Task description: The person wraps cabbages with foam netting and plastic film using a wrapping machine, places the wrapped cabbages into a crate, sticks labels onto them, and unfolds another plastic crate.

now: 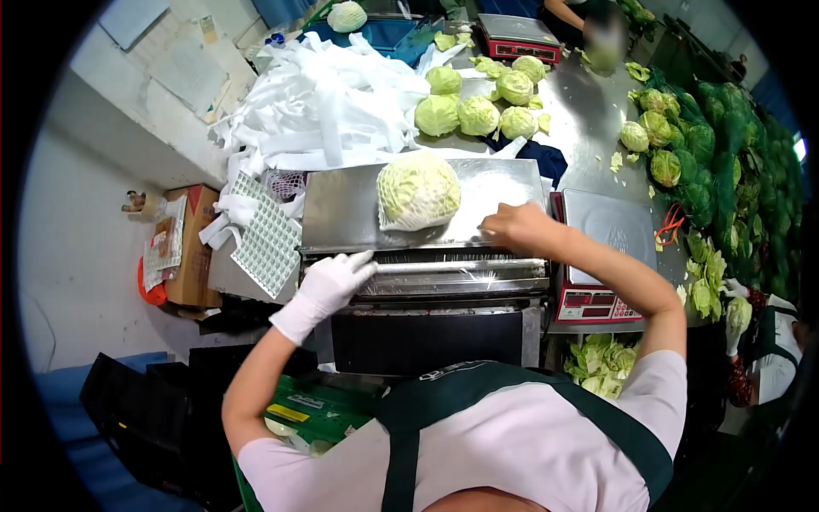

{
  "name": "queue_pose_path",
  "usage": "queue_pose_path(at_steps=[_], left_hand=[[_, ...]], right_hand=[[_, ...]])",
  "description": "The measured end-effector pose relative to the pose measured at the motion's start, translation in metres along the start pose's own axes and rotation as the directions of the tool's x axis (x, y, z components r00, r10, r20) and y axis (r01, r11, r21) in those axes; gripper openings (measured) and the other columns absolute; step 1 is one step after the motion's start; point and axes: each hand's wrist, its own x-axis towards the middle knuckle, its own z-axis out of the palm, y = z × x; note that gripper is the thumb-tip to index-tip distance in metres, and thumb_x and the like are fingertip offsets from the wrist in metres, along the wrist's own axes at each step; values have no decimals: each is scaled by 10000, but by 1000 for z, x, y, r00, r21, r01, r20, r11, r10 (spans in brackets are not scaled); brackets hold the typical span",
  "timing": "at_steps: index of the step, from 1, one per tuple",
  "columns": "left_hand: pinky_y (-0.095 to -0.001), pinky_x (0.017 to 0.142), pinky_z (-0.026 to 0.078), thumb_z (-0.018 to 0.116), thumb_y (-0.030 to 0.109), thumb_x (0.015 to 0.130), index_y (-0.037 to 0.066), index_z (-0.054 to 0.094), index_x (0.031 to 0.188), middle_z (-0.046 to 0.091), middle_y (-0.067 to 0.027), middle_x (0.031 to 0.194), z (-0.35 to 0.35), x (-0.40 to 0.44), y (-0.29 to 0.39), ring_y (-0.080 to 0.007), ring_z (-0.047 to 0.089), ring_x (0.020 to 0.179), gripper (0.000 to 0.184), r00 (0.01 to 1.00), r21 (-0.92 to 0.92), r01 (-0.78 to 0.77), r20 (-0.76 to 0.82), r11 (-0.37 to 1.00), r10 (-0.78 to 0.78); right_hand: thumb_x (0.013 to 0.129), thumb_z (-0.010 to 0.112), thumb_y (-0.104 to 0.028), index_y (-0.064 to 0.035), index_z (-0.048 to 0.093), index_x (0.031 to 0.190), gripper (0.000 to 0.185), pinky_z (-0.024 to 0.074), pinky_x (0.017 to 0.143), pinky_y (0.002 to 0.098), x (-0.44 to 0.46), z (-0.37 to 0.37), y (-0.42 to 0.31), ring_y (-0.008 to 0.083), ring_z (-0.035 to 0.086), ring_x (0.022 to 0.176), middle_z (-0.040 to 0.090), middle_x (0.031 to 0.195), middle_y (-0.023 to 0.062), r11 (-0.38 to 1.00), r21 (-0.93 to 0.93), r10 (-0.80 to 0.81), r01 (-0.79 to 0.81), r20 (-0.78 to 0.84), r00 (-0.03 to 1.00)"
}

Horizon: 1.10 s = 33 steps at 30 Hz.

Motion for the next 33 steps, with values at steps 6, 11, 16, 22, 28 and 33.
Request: queue_pose_path(at_steps=[6,11,16,22,28,33], left_hand=[[-314,503,446,559,198,808,113,545,1085,593,-72,884,43,6,-15,-225,541,578,289,995,63,-98,16,993,97],[-293,619,492,503,153,862,28,518,944,566,-128,856,48,-22,-9,-212,616,715,151,987,-667,30,-98,745,-128],[-403,783,491,514,165,846,3,514,855,551,-107,802,-69,-46,25,-332,602,915,162,877,-864,327,428,-383,-218],[-428,987,342,410,144,889,-37,515,934,555,-152,1008,-135,14,-19,-307,526,1051,214,675,-968,-239,-218,70,-705],[-350,976,348,834,143,438,72,407,1235,454,-117,1229,-4,96,-73,-251,419,1160,907,931,-789,216,-11,574,-366],[-322,990,339,848,137,430,70,301,1329,467,-109,1236,62,104,-75,-201,421,1165,1054,875,-914,131,-76,384,-478]], right_hand=[[736,543,-173,-36,610,807,169,504,570,273,-13,44,-25,183,510,900,561,1017,48,891,-204,-401,405,63,914],[798,546,-104,-35,581,844,90,476,561,326,-54,34,-61,249,569,611,609,740,76,925,355,150,-133,-19,989],[865,483,-15,-1,582,868,100,423,427,236,-60,-79,-121,110,555,493,602,646,75,504,786,329,-357,208,921],[884,513,-212,31,542,1045,293,476,760,288,28,-136,-65,180,579,898,589,1017,156,572,810,330,125,-367,870],[541,739,-599,17,205,1350,1148,320,1007,406,104,10,61,373,382,1203,403,1258,290,884,351,300,-308,78,951],[528,768,-555,2,203,1363,1152,377,948,377,109,47,52,362,486,1107,471,1199,278,779,573,347,-254,-56,936]])
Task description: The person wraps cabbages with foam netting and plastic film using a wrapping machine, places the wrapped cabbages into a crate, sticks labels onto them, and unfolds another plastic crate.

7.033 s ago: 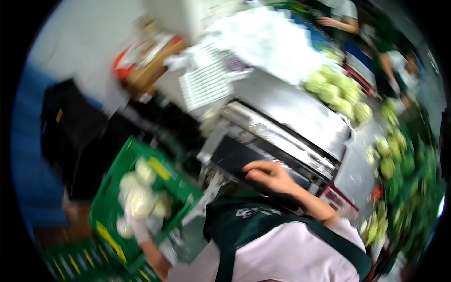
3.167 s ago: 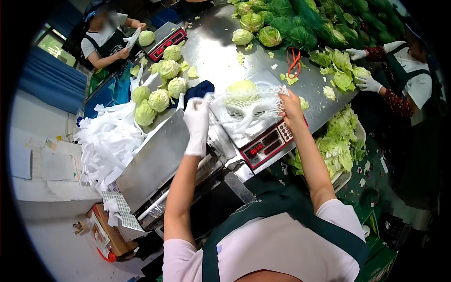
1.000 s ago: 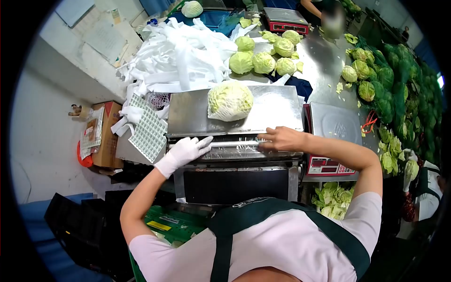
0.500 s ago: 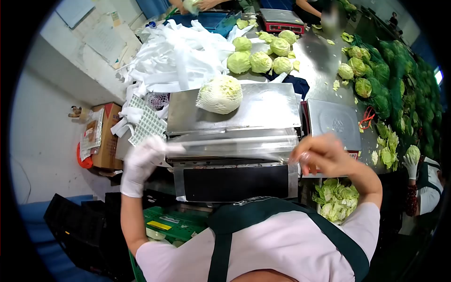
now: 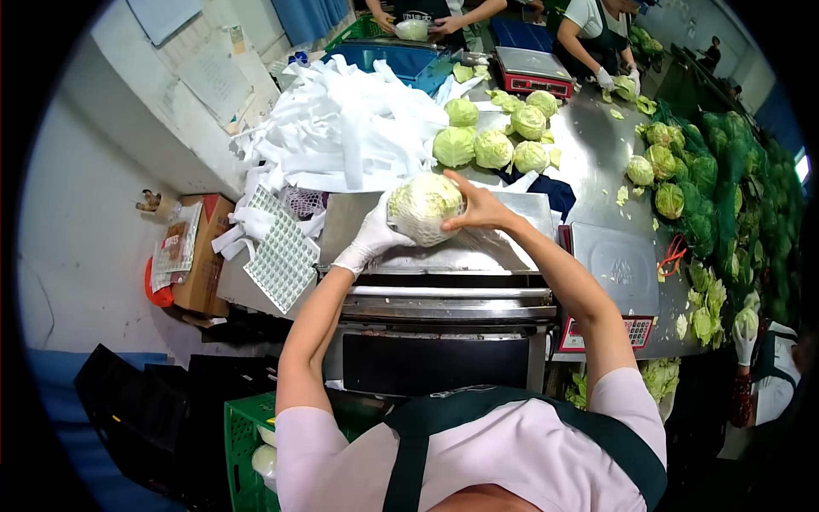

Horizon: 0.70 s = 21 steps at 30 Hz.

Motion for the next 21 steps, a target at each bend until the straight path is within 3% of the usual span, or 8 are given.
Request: queue_pose_path(at_steps=[4,8,11,14,16,17,18,21], left_hand=[[-297,949,377,802,52,498,-2,349,1284,500,-78,1193,11,-16,20,-162,477,1079,909,992,-465,122,40,877,-117],[-277,916,386,794,92,574,-29,380,1250,524,-78,1150,15,-64,47,-134,489,1036,801,969,-521,242,164,818,-183],[-270,905,396,776,124,632,-37,399,1230,550,-76,1119,24,-104,107,-128,509,1005,725,951,-252,282,204,926,-234],[-264,896,404,744,258,699,-4,401,1253,552,-102,1135,48,-160,119,-144,520,1023,702,778,-272,609,387,745,-495],[-274,881,417,639,439,768,33,412,1262,557,-103,1131,69,-193,117,-160,539,1006,678,643,-364,762,524,536,-558],[-304,876,426,497,573,807,77,418,1272,537,-97,1158,68,-204,117,-171,529,1023,685,343,-148,934,632,326,-695],[-310,854,438,339,618,848,140,346,1324,474,-50,1248,77,-210,127,-183,497,1076,675,281,-181,959,667,216,-690],[-329,850,441,344,614,850,140,418,1274,499,-36,1221,100,-232,90,-194,505,1072,640,281,-435,893,743,-119,-607]], right_hand=[[531,765,-531,-73,384,1314,983,444,805,347,-12,-12,-21,285,586,909,591,1021,226,957,214,196,-198,27,980],[577,718,-562,-30,461,1251,896,459,720,335,-52,-4,-55,257,596,835,602,976,206,921,273,278,-279,45,960],[642,701,-500,6,439,1243,829,463,689,306,-101,-2,-85,205,583,789,589,1006,166,853,389,315,-348,149,937],[708,618,-576,0,406,1267,830,498,723,352,-162,27,-97,244,601,817,578,1047,191,789,421,355,-448,283,891],[769,472,-652,-17,391,1278,818,520,729,387,-194,44,-113,251,591,859,564,1081,170,480,403,455,-779,645,614],[775,415,-676,-23,396,1277,824,530,707,373,-208,60,-118,246,584,884,553,1098,166,341,421,472,-841,697,540],[781,358,-701,-30,400,1275,834,541,684,359,-218,76,-116,240,576,908,543,1115,161,198,428,474,-882,746,468],[784,338,-706,-31,416,1263,831,540,657,297,-234,120,-77,215,548,959,503,1166,172,-1,393,275,-919,884,378]])
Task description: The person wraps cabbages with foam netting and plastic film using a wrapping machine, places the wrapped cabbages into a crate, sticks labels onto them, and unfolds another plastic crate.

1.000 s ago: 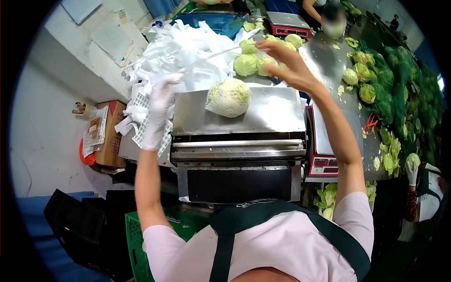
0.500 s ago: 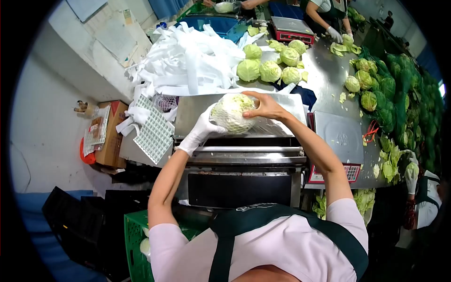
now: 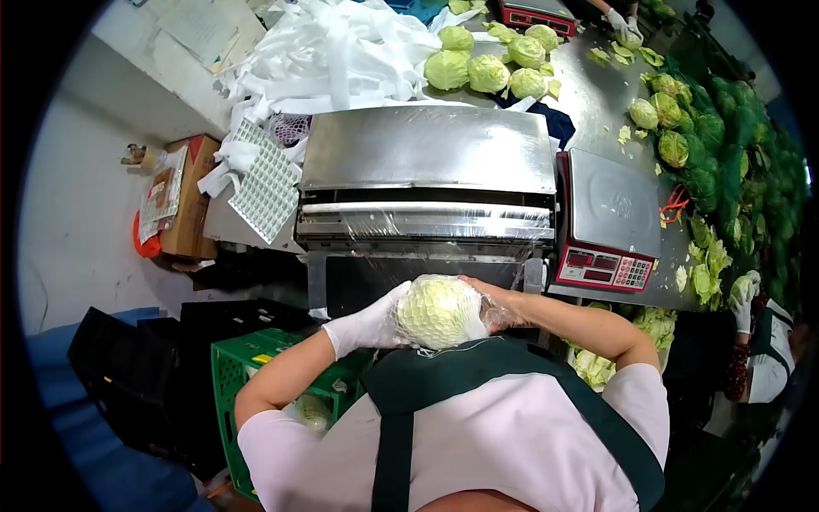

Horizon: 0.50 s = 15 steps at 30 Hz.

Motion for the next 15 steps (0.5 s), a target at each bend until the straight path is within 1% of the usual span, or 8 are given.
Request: queue_pose_path(at_steps=[3,5,7,9,10,11,13,15], left_hand=[[-302,835,443,318,618,857,125,468,1230,523,-56,1192,-5,-7,-13,-187,525,1043,636,1000,-102,-13,25,995,16],[-272,820,444,283,606,874,95,473,1216,567,-59,1111,-3,-22,-18,-162,543,997,644,981,222,-129,-114,966,157],[-311,757,462,387,551,875,26,559,1096,617,-151,1003,-13,-21,-53,-238,608,887,595,865,487,-337,-178,806,469],[-344,622,456,439,504,872,53,594,948,615,-182,774,-7,-28,-76,-317,601,722,483,617,892,-179,-226,414,754],[-377,538,416,462,473,867,53,579,805,520,-204,626,4,-31,-78,-385,531,617,440,486,939,-106,-239,328,841],[-380,494,391,510,392,869,26,555,689,481,-203,579,0,-23,-79,-381,517,566,409,341,928,-172,-258,330,904],[-378,456,369,552,304,860,15,507,583,449,-209,554,-10,-8,-66,-366,505,509,403,121,922,-220,-298,318,947],[-369,410,350,574,236,847,8,473,544,448,-197,518,-34,-2,-45,-346,483,442,392,-91,990,-39,-138,135,986]], right_hand=[[780,344,-710,-32,445,1241,826,529,629,248,-11,6,3,188,575,855,549,1106,148,993,-113,4,-25,-184,983],[793,393,-678,-35,536,1132,740,517,630,269,-33,17,3,181,585,712,599,1006,120,983,-166,12,-76,-356,934],[812,486,-587,-22,618,903,588,493,601,273,-52,17,28,153,571,616,614,764,75,921,-306,-369,240,-496,786],[824,549,-478,3,592,700,499,444,538,269,-67,25,51,110,533,580,539,601,46,783,-530,-581,325,-435,688],[815,592,-391,5,565,613,445,375,482,249,-74,32,55,76,481,528,469,500,18,605,-754,-730,256,-397,556],[829,601,-307,1,560,589,393,332,463,242,-76,43,53,65,433,491,479,503,19,526,-776,-820,349,-354,450],[841,592,-245,-1,529,547,388,312,441,240,-62,37,53,54,404,474,462,489,7,609,-606,-788,512,-537,301],[847,581,-228,-1,460,506,427,277,409,256,-47,18,45,43,381,454,421,457,22,653,-500,-688,569,-705,171]])
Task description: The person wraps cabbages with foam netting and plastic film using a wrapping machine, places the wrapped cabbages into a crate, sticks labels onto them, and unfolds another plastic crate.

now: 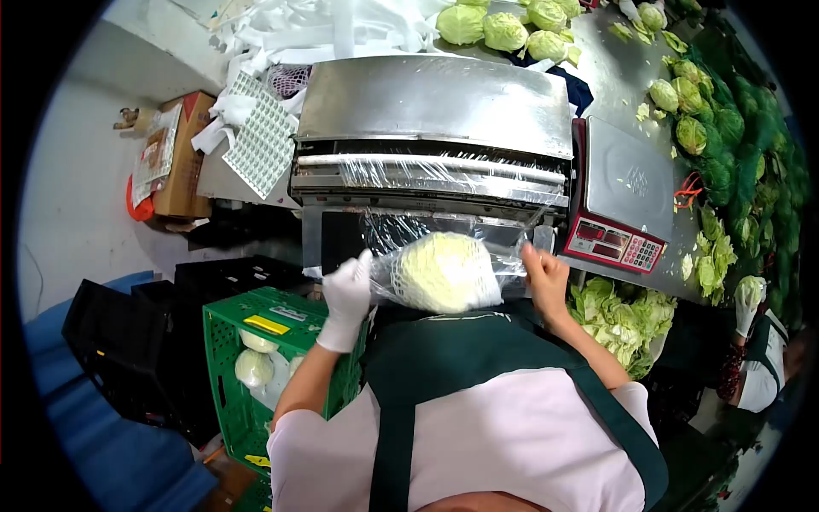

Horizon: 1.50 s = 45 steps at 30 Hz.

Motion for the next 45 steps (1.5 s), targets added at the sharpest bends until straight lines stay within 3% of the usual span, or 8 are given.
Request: queue_pose_path(at_steps=[10,14,16,21,31,37,40,45], left_hand=[[-319,378,414,585,301,774,154,517,593,511,-3,514,94,39,-2,-188,535,464,243,834,307,-549,138,778,534],[-268,753,460,491,237,891,35,591,933,586,-77,869,92,39,20,-163,564,813,229,900,-788,-39,239,614,364],[-283,965,351,469,200,902,-1,369,1278,497,-84,1192,42,28,73,-181,471,1102,438,559,-601,797,773,61,300],[-284,992,309,567,288,849,10,402,1279,374,-82,1317,16,29,74,-150,380,1176,538,116,-231,935,915,268,386],[-362,974,348,472,278,887,-1,510,1152,499,-121,1208,82,5,54,-234,495,1081,387,548,-545,832,836,-109,4],[-330,936,375,514,474,843,27,465,1213,519,-97,1165,54,-44,52,-198,485,1067,582,664,-662,746,733,-70,144],[-309,915,404,581,440,812,44,458,1227,540,-96,1146,47,-52,45,-194,522,1037,586,643,-594,735,764,-326,57],[-365,957,395,474,394,839,-6,405,1250,503,-162,1213,-25,-68,22,-248,504,1106,578,906,-862,295,389,-413,-165]], right_hand=[[717,613,-130,-85,496,647,143,426,427,328,38,54,47,227,546,513,500,586,62,411,-692,-651,594,233,722],[759,605,-112,-64,494,636,172,389,411,322,32,70,32,233,513,475,486,586,73,528,-370,-765,765,183,617],[721,655,-62,-55,478,592,219,366,384,300,18,61,-16,205,493,431,504,573,65,429,-331,-820,840,249,516],[617,774,-97,-75,436,581,341,330,329,222,15,45,-139,137,487,403,534,544,57,166,-98,-973,981,145,179],[752,623,-419,-39,601,1045,481,356,919,418,36,84,-83,364,455,1091,450,1246,212,614,452,-385,648,887,-253],[851,474,-375,110,575,992,515,466,825,345,41,30,-16,267,580,945,579,1030,207,927,342,-166,-155,745,646],[911,327,-487,96,524,1084,640,469,824,321,29,69,-44,204,602,869,593,1005,189,906,129,216,-403,677,704],[892,470,-356,31,547,1129,460,355,952,323,11,142,-94,221,466,1131,493,1227,168,985,146,-171,89,821,544]])
